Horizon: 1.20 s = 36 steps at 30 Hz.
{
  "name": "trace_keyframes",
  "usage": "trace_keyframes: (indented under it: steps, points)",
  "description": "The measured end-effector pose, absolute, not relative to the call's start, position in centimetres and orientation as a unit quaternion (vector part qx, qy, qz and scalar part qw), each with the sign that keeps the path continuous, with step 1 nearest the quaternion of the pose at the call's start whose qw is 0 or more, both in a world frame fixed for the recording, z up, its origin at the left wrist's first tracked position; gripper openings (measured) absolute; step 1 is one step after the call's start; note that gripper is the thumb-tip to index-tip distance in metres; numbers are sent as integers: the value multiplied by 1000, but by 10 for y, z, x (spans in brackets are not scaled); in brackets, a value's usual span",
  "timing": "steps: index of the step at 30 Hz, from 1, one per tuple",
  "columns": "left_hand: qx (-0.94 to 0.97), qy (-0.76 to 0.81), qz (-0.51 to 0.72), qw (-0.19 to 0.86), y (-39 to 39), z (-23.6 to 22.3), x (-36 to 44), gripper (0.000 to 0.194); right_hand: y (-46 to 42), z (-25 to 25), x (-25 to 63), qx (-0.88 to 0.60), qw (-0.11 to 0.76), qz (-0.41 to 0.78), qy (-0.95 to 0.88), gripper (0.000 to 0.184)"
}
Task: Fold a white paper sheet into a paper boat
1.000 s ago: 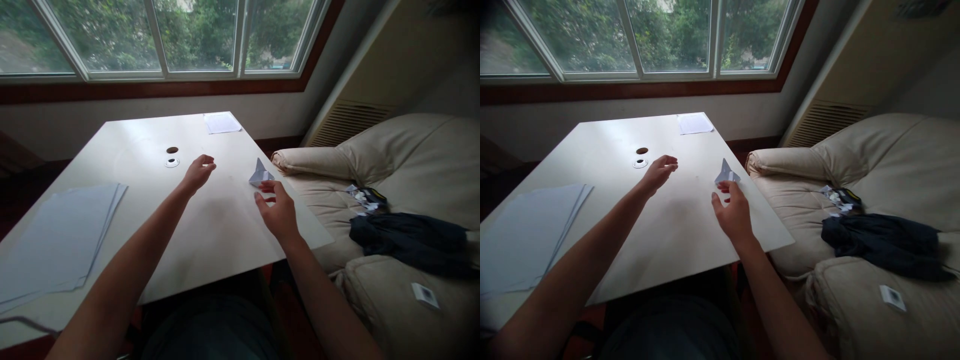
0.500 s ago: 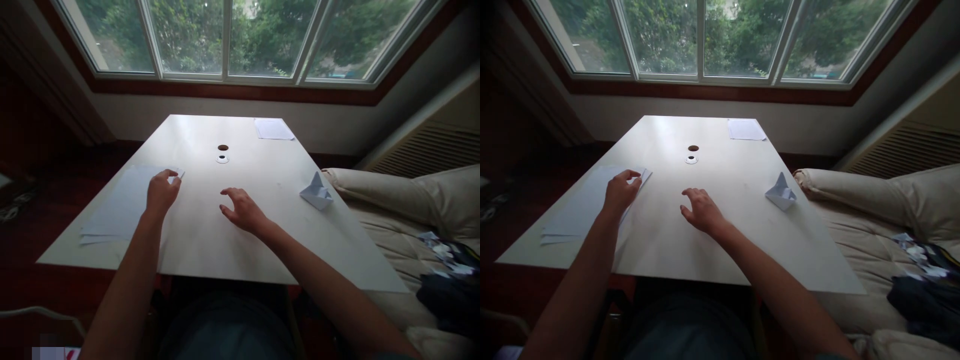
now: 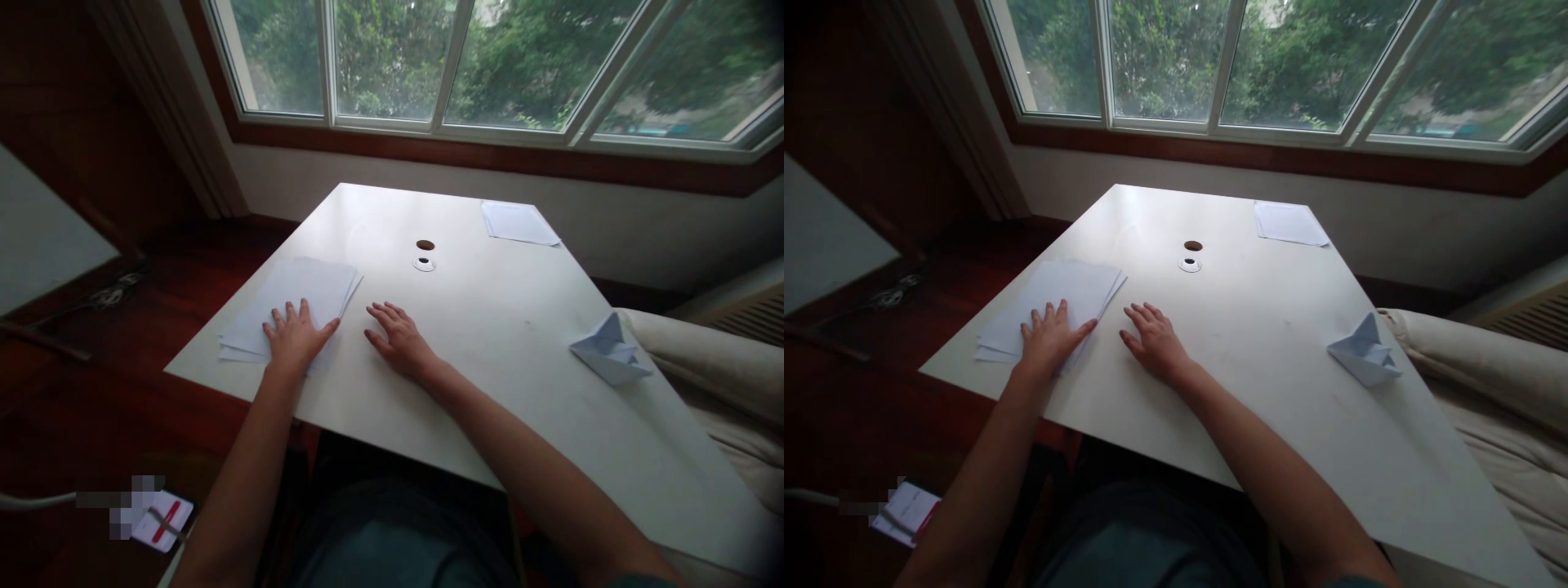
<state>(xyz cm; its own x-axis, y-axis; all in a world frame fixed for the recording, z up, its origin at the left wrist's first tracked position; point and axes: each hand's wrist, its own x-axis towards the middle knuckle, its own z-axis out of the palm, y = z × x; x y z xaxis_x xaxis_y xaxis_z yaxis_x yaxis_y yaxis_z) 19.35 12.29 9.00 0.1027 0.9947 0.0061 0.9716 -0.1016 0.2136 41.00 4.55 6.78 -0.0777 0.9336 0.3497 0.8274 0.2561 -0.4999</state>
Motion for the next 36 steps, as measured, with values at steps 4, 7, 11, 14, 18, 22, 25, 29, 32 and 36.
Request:
trace_keyframes:
  steps: [4,7,11,14,18,22,25,29,32,36]
  points:
    - [767,634,74,71,111,90,202,104,42,68,411,-600,322,74,-728,51]
    - [776,621,89,68,103,95,207,95,42,69,410,-601,336,75,-722,49]
    - [786,602,127,61,95,109,212,61,43,72,409,-610,363,85,-699,43]
    - [789,600,115,67,89,117,216,43,43,74,411,-629,386,107,-666,40]
    - [810,571,129,39,78,123,228,42,42,77,412,-641,425,160,-619,42]
    - [848,506,151,51,62,126,247,37,43,80,414,-638,480,216,-562,52]
    - [883,435,166,64,48,128,266,35,47,81,422,-651,528,245,-487,65]
    - [904,377,163,122,37,132,288,31,47,82,448,-663,540,293,-428,84]
    - [899,376,164,155,48,137,296,42,37,86,477,-686,527,289,-410,82]
    - [878,439,159,107,83,135,300,38,6,92,516,-729,482,270,-405,82]
